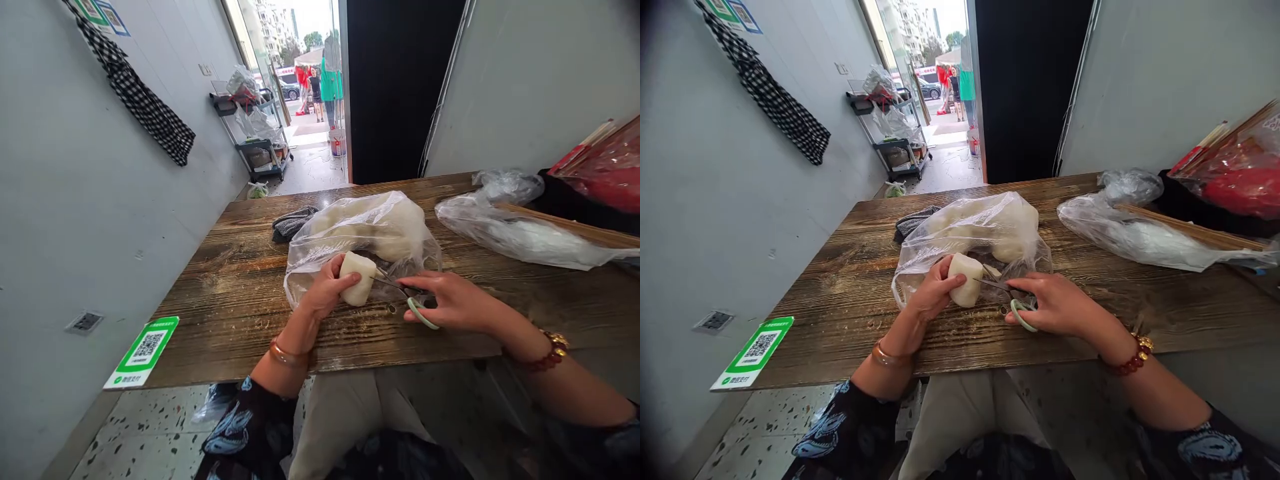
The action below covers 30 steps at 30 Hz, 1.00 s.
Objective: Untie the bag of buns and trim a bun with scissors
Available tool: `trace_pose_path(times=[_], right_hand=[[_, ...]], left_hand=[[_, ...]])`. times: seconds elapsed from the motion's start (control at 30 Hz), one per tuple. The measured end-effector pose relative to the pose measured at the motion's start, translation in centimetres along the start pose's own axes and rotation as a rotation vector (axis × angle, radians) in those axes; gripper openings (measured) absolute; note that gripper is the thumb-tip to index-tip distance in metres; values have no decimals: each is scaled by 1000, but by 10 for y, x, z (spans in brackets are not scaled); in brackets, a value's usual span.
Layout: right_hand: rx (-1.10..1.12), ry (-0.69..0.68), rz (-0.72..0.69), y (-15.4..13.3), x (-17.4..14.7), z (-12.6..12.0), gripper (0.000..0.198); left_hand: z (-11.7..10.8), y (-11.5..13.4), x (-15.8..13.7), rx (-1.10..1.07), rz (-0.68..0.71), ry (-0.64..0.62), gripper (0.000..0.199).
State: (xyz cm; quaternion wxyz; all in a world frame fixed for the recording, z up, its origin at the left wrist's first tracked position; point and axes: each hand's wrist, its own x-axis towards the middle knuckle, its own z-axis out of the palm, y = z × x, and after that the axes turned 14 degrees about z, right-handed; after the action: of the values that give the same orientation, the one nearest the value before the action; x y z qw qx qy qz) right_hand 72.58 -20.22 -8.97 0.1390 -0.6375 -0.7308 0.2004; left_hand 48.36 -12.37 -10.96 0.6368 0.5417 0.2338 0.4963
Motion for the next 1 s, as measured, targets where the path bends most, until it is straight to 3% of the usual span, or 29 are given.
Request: trace_pose_path(times=[0.6,0.8,1.0], right_hand=[[-61,12,-48,-6,11,-3,61],[52,-61,-37,-3,12,-2,46],[153,-46,-42,5,13,4,45]], left_hand=[[3,-2,1,180,90,-27,46],[3,-3,-1,197,82,-22,49],[1,-3,-1,119,58,-30,49]])
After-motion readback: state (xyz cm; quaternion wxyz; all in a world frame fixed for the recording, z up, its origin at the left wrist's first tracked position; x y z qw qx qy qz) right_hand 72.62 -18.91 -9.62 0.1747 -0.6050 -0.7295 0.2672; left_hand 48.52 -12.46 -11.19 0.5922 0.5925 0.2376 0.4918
